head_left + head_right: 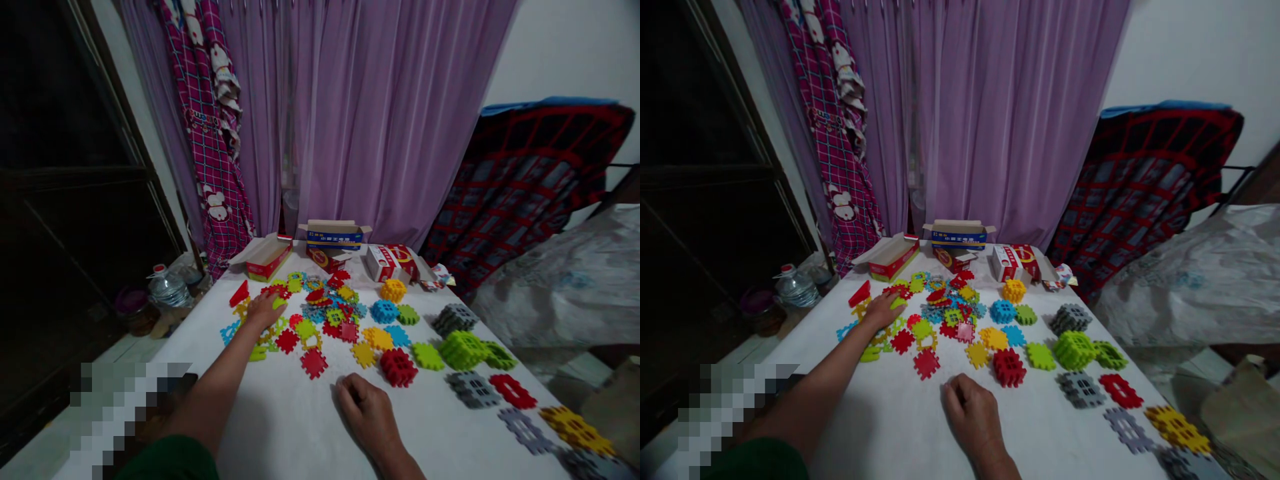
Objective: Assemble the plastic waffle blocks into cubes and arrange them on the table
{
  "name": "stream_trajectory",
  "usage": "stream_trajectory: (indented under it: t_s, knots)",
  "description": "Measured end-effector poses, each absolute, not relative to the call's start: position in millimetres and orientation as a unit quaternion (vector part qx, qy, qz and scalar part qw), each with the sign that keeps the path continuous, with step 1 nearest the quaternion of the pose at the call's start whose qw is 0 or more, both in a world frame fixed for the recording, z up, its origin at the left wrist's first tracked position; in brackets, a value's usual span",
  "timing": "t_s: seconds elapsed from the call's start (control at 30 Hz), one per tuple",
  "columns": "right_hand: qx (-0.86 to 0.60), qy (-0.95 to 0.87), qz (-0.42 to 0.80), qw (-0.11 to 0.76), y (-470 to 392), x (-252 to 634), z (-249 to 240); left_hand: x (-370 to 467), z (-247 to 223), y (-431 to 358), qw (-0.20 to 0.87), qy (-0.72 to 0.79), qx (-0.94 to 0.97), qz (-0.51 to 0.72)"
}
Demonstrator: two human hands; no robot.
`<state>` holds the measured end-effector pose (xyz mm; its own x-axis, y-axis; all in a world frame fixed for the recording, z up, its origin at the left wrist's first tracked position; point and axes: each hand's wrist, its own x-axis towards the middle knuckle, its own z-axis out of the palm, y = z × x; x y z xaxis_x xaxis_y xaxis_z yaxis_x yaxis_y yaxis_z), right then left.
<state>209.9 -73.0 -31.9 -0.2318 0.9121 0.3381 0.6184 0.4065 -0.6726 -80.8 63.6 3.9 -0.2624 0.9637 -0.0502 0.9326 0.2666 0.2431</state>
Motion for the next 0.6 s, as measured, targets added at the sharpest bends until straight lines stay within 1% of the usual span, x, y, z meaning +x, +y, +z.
stream_trajectory:
  t_s: [0.17, 0.3, 0.47, 0.6]
  knots:
    - [-0.505, -0.759, 0.215, 0.35, -72.8, 211.2, -34.9, -50.6, -0.9, 32.9, 0.087, 0.758, 0.63, 0.145]
    - [-0.507, -0.762, 0.217, 0.339, -73.6, 211.7, -35.2, -46.7, 9.6, 21.9, 0.104, 0.744, 0.634, 0.186]
    - [-0.509, -0.761, 0.213, 0.341, -72.4, 211.8, -35.3, -66.6, 20.5, 39.6, 0.065, 0.779, 0.602, 0.162]
    - [-0.507, -0.758, 0.213, 0.35, -71.8, 211.4, -35.1, -76.8, 15.1, 55.7, 0.078, 0.802, 0.579, 0.125]
